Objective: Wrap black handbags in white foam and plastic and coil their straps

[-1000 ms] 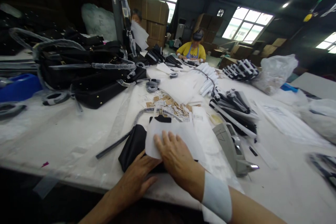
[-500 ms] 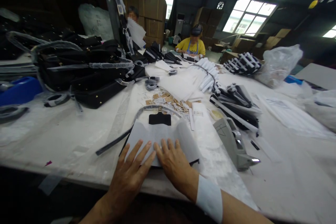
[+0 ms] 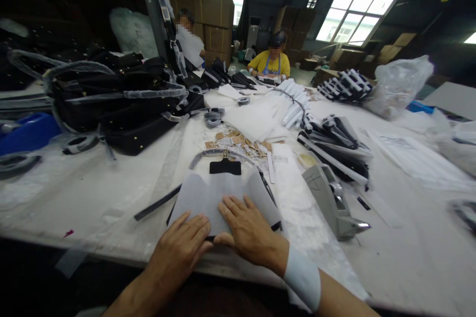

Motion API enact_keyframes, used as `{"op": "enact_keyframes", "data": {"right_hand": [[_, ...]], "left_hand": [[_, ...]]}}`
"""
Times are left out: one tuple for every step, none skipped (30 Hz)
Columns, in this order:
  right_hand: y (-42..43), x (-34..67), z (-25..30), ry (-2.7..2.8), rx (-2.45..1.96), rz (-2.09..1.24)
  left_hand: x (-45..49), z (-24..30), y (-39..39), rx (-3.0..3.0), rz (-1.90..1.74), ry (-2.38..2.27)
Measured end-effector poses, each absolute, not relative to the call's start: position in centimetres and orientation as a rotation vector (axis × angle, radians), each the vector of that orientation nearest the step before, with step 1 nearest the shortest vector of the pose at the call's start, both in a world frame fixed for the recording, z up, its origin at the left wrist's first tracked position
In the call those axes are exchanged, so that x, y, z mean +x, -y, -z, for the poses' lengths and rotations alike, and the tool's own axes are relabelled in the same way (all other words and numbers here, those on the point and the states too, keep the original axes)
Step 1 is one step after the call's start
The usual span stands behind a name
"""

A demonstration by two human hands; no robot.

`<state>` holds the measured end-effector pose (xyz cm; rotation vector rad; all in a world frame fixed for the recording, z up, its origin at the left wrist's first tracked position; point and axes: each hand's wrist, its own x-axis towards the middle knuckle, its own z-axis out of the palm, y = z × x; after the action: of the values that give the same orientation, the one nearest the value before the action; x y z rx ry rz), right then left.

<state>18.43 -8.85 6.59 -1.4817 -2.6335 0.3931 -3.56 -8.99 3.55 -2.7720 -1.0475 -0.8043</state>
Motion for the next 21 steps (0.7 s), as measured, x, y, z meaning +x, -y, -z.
{"op": "enact_keyframes", "data": {"right_hand": [[9.0, 18.3, -5.9, 2.637, -1.482, -0.345], [9.2, 18.1, -5.2, 2.639, -1.476, -0.311], [9.4, 18.1, -4.7, 2.64, -1.468, -0.296], [9.5, 18.1, -4.3, 2.641, -1.46, -0.299], [9.6, 18.2, -4.1, 2.64, -1.454, -0.317], [9.6, 18.3, -4.1, 2.639, -1.449, -0.345], [9.6, 18.5, -4.2, 2.636, -1.444, -0.383], [9.5, 18.7, -4.6, 2.628, -1.436, -0.428], [9.2, 18.9, -5.0, 2.61, -1.429, -0.483], [8.9, 19.2, -5.4, 2.575, -1.429, -0.547], [8.5, 19.4, -5.9, 2.519, -1.436, -0.622], [8.0, 19.5, -6.4, 2.449, -1.451, -0.703], [7.5, 19.6, -6.9, 2.377, -1.47, -0.779], [7.0, 19.6, -7.3, 2.318, -1.493, -0.836], [6.5, 19.5, -7.6, 2.288, -1.521, -0.866], [6.1, 19.4, -7.9, 2.293, -1.551, -0.865], [5.8, 19.2, -8.0, 2.325, -1.583, -0.83], [5.6, 19.0, -8.1, 2.371, -1.614, -0.767], [5.5, 18.8, -8.1, 2.413, -1.646, -0.69], [5.5, 18.6, -8.0, 2.444, -1.675, -0.616], [5.6, 18.5, -7.8, 2.463, -1.697, -0.551]], "left_hand": [[-3.4, -3.5, 9.1, -2.803, 0.757, 1.081], [-3.1, -3.6, 9.1, -2.833, 0.7, 1.118], [-2.7, -3.7, 9.2, -2.858, 0.622, 1.165], [-2.2, -3.8, 9.1, -2.872, 0.524, 1.226], [-1.6, -3.9, 9.0, -2.872, 0.418, 1.289], [-0.9, -4.0, 8.8, -2.855, 0.329, 1.348], [-0.2, -4.1, 8.4, -2.831, 0.269, 1.393], [0.5, -4.1, 8.0, -2.808, 0.239, 1.419], [1.1, -4.1, 7.5, -2.794, 0.237, 1.426], [1.5, -4.0, 6.9, -2.79, 0.249, 1.422], [1.9, -3.9, 6.4, -2.796, 0.261, 1.408], [2.0, -3.8, 5.8, -2.808, 0.265, 1.395], [2.0, -3.7, 5.4, -2.822, 0.265, 1.379], [1.9, -3.7, 5.0, -2.834, 0.266, 1.361], [1.7, -3.7, 4.7, -2.846, 0.272, 1.347], [1.4, -3.7, 4.5, -2.855, 0.288, 1.342], [1.2, -3.7, 4.5, -2.862, 0.314, 1.35], [0.9, -3.7, 4.4, -2.867, 0.351, 1.368], [0.7, -3.6, 4.5, -2.87, 0.401, 1.392], [0.5, -3.5, 4.5, -2.876, 0.464, 1.406], [0.4, -3.3, 4.6, -2.891, 0.538, 1.398]]}}
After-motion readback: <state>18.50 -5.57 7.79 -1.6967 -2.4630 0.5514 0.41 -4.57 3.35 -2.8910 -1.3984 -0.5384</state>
